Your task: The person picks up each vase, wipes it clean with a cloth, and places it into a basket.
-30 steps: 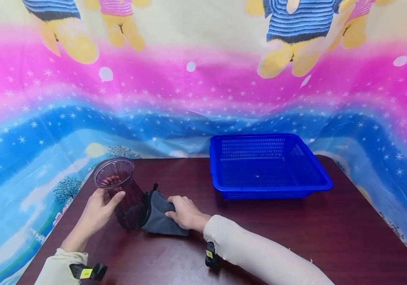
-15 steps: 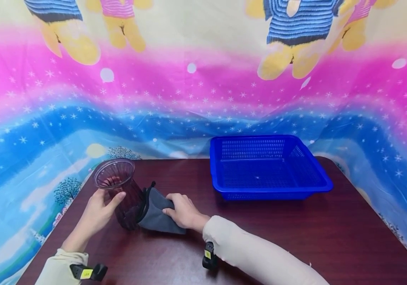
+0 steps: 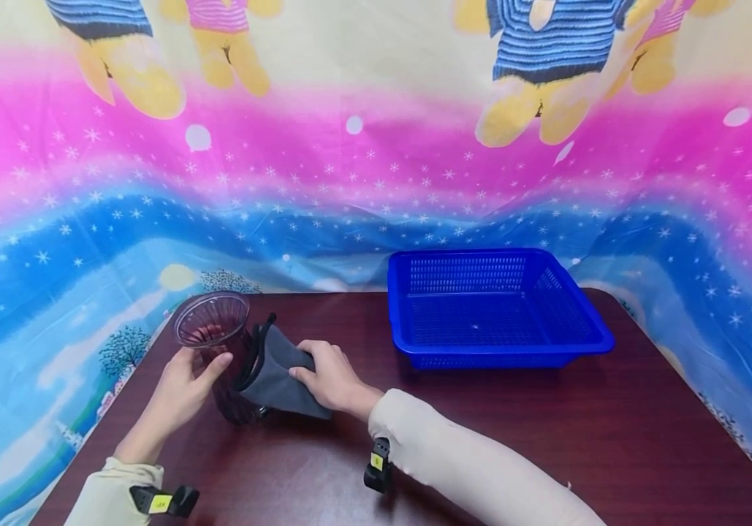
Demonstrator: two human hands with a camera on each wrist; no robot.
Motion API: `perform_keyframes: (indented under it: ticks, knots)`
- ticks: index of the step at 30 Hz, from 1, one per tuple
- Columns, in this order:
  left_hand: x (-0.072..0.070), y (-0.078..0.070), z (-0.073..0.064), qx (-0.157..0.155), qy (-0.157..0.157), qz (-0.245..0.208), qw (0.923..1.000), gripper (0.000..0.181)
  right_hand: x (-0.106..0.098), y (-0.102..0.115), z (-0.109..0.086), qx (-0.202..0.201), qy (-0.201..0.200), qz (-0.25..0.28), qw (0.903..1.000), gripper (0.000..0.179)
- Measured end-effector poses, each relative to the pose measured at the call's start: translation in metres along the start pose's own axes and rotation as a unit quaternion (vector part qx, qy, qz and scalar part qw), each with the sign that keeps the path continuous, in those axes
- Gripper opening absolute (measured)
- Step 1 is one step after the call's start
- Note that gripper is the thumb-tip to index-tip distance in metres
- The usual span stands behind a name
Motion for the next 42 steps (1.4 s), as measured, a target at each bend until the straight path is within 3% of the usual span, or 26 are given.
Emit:
perform_keyframes:
  ticks: [13, 24, 42]
  knots:
    - [0.000, -0.002, 0.002, 0.000, 0.009, -0.004, 1.0000, 0.043, -0.012, 0.017, 0.005, -0.014, -0.028, 0.015, 0.9994, 0.017]
    - [-0.002, -0.001, 0.001, -0.002, 0.012, -0.003, 0.9999, 0.043, -0.014, 0.021, 0.006, -0.002, -0.021, 0.014, 0.9997, 0.018]
    - [0.000, -0.002, 0.001, 0.000, 0.011, -0.007, 0.9999, 0.043, -0.001, 0.006, 0.003, 0.004, 0.006, -0.014, 0.9999, 0.020]
Point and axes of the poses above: each hand's wrist, its own z-axis towards the middle knuckle, its own x-axis out of the palm, y = z × x, the point moved 5 cm from there along z, towards the middle knuckle, and after that the axes turned 11 degrees about x, right-handed, at the moved point
